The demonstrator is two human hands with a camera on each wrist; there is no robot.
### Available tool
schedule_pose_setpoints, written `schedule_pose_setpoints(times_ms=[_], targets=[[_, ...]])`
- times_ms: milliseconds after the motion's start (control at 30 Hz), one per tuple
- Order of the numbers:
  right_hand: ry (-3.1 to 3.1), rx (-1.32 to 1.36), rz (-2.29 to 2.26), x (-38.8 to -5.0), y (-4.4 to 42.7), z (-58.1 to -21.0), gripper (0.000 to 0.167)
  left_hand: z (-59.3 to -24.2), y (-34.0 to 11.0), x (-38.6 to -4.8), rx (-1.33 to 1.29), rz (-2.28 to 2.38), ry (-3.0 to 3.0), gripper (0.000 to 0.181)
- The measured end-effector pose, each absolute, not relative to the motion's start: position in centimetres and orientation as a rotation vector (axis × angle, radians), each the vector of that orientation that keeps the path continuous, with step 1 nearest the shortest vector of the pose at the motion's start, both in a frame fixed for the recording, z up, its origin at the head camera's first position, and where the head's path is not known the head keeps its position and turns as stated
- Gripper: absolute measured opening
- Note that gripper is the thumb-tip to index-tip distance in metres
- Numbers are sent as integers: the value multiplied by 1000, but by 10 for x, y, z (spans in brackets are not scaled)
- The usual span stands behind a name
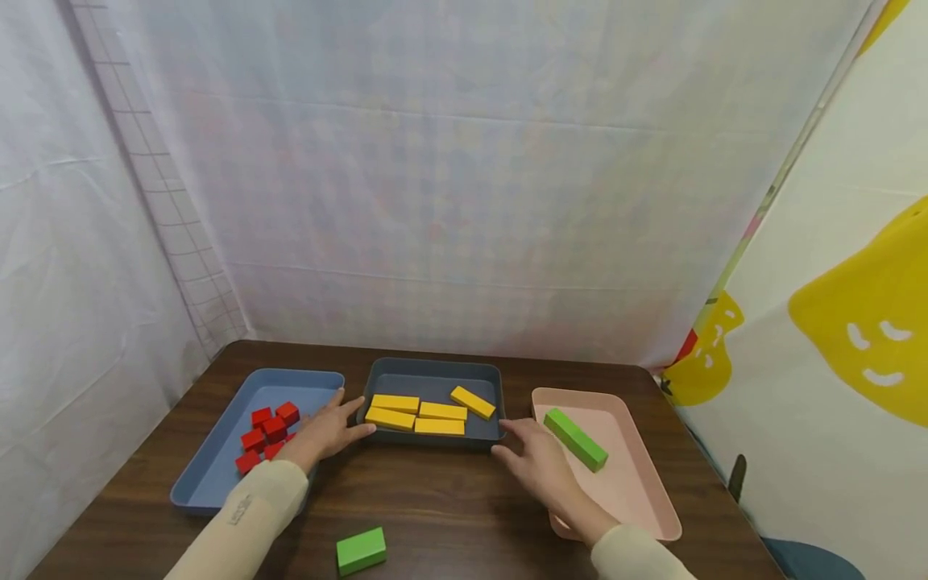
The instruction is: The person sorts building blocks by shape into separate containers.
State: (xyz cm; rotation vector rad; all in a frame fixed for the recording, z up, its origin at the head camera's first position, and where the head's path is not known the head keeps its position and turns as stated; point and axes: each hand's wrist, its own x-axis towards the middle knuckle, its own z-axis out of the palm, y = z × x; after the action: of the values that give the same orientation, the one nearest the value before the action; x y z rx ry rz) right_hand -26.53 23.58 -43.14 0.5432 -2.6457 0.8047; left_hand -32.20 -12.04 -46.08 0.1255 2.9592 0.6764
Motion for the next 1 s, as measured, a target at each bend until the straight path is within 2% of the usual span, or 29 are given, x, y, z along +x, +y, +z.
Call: schedule_pose_setpoints(times_ms=[267, 500, 667, 1000], targets=[[-2620, 1062, 863, -245, 172, -445, 41, -461, -121, -322, 133, 672, 2964, 71], [-2710, 1373, 831, -230, 136, -461, 44, -462, -120, -323, 133, 664, 2967, 71], [-2735, 1499, 780, -227, 121, -469, 45, -463, -121, -323, 126, 663, 2964, 73], [-2809, 1573, 773, -227, 106, -479, 44, -462, -120, -322, 127, 673, 2959, 72]])
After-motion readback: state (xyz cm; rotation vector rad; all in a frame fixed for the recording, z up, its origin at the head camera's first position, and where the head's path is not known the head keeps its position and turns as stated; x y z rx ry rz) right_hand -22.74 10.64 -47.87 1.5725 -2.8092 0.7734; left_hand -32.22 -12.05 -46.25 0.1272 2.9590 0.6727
